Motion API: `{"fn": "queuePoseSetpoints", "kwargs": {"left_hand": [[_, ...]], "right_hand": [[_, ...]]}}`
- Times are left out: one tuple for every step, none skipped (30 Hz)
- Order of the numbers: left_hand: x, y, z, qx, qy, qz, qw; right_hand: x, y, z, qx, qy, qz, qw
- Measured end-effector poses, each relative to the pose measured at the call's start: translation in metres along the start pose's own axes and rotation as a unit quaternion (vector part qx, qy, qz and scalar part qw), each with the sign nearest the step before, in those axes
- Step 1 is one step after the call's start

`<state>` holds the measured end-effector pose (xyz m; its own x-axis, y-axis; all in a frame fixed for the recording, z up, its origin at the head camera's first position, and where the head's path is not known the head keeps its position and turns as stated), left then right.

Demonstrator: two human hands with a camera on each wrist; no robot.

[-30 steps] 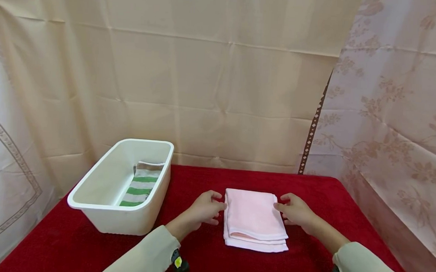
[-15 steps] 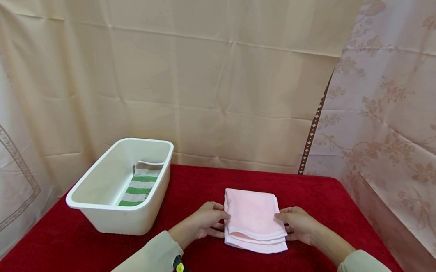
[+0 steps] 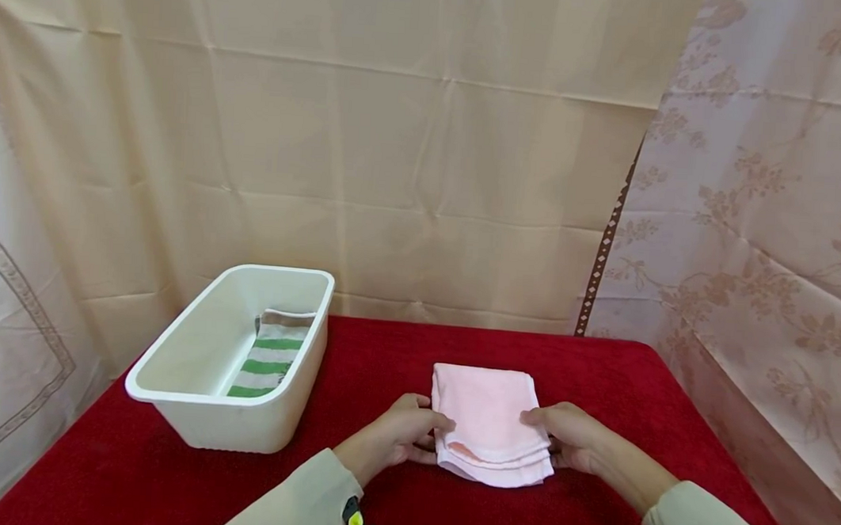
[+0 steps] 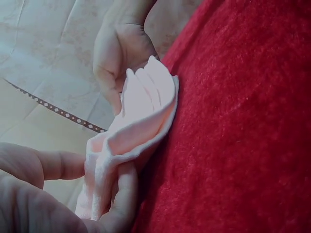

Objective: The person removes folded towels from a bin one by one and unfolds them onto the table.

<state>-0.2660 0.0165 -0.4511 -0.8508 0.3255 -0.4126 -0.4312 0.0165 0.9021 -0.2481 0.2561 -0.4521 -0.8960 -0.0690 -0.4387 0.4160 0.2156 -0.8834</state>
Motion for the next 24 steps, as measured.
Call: {"fn": "queuePoseSetpoints", "kwargs": {"left_hand": [[0.0,0.0,0.0,-0.002,-0.001,0.001,1.0],[-0.001,-0.001,0.0,-0.002,-0.003,0.002,1.0],[-0.001,-0.001,0.001,-0.002,-0.004,0.002,1.0],[-0.001,-0.002,0.001,0.0,-0.006,0.002,1.0],[-0.002,-0.002,0.002,0.002,-0.009,0.002,1.0],[-0.002,-0.003,0.002,0.003,-0.01,0.002,0.9999],[-0.003,-0.004,0.003,0.004,-0.011,0.003,0.9999],[-0.003,-0.004,0.003,0.003,-0.011,0.004,0.9999],[-0.004,-0.004,0.004,0.003,-0.011,0.006,0.9999],[-0.004,-0.004,0.004,0.004,-0.009,0.009,0.9999],[-0.005,-0.004,0.004,0.002,-0.008,0.013,0.9999],[-0.005,-0.004,0.004,0.001,-0.005,0.018,0.9998],[-0.005,-0.003,0.003,0.0,-0.003,0.021,0.9998],[-0.004,-0.003,0.002,-0.002,-0.001,0.025,0.9997],[-0.004,-0.002,0.001,0.0,0.002,0.028,0.9996],[-0.003,0.0,-0.001,0.0,0.004,0.031,0.9995],[-0.002,0.001,-0.003,-0.001,0.006,0.034,0.9994],[-0.001,0.003,-0.006,0.0,0.007,0.037,0.9993],[-0.001,0.006,-0.008,0.002,0.009,0.041,0.9991],[0.0,0.009,-0.011,0.005,0.013,0.045,0.9989],[0.0,0.012,-0.015,0.009,0.016,0.048,0.9987],[0.001,0.015,-0.018,0.011,0.021,0.052,0.9984],[0.001,0.018,-0.022,0.014,0.027,0.057,0.9979],[0.001,0.021,-0.026,0.019,0.035,0.062,0.9973]], "right_hand": [[0.0,-0.001,0.0,-0.005,0.006,-0.003,1.0],[0.001,-0.001,0.0,-0.011,0.009,-0.008,0.9999],[0.001,-0.002,-0.001,-0.016,0.012,-0.014,0.9997],[0.002,-0.003,-0.001,-0.023,0.015,-0.021,0.9994],[0.002,-0.004,-0.002,-0.026,0.019,-0.027,0.9991],[0.002,-0.005,-0.002,-0.029,0.019,-0.033,0.9988],[0.003,-0.006,-0.002,-0.03,0.016,-0.038,0.9987],[0.003,-0.006,-0.002,-0.028,0.01,-0.042,0.9986],[0.004,-0.006,-0.001,-0.023,0.005,-0.044,0.9987],[0.004,-0.006,-0.001,-0.016,0.0,-0.045,0.9989],[0.004,-0.006,-0.001,-0.009,-0.004,-0.044,0.999],[0.004,-0.005,0.0,-0.003,-0.008,-0.043,0.999],[0.004,-0.005,0.0,0.003,-0.01,-0.042,0.9991],[0.003,-0.004,0.001,0.01,-0.008,-0.04,0.9991],[0.002,-0.004,0.001,0.016,-0.004,-0.037,0.9992],[0.001,-0.003,0.002,0.021,0.003,-0.032,0.9993],[0.0,-0.003,0.003,0.026,0.009,-0.029,0.9992],[-0.002,-0.002,0.005,0.034,0.015,-0.026,0.999],[-0.004,-0.001,0.007,0.042,0.022,-0.022,0.9987],[-0.007,-0.001,0.011,0.052,0.029,-0.018,0.9981],[-0.01,0.0,0.014,0.062,0.035,-0.014,0.9973],[-0.013,0.0,0.019,0.074,0.039,-0.012,0.9964],[-0.017,0.001,0.024,0.084,0.038,-0.012,0.9957],[-0.02,0.002,0.029,0.094,0.036,-0.011,0.9949]]}}
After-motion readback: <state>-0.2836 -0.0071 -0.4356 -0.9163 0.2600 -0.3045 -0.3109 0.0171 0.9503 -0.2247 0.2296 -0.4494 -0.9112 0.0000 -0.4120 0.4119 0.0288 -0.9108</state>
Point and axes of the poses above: each hand's wrist, its own x-axis towards the middle knuckle, its own z-axis out of the palm, y = z × x, the point moved 6 cm from there along x, towards the middle knuckle, and after that the axes turned 2 degrees about -x, right-handed, at the moved point
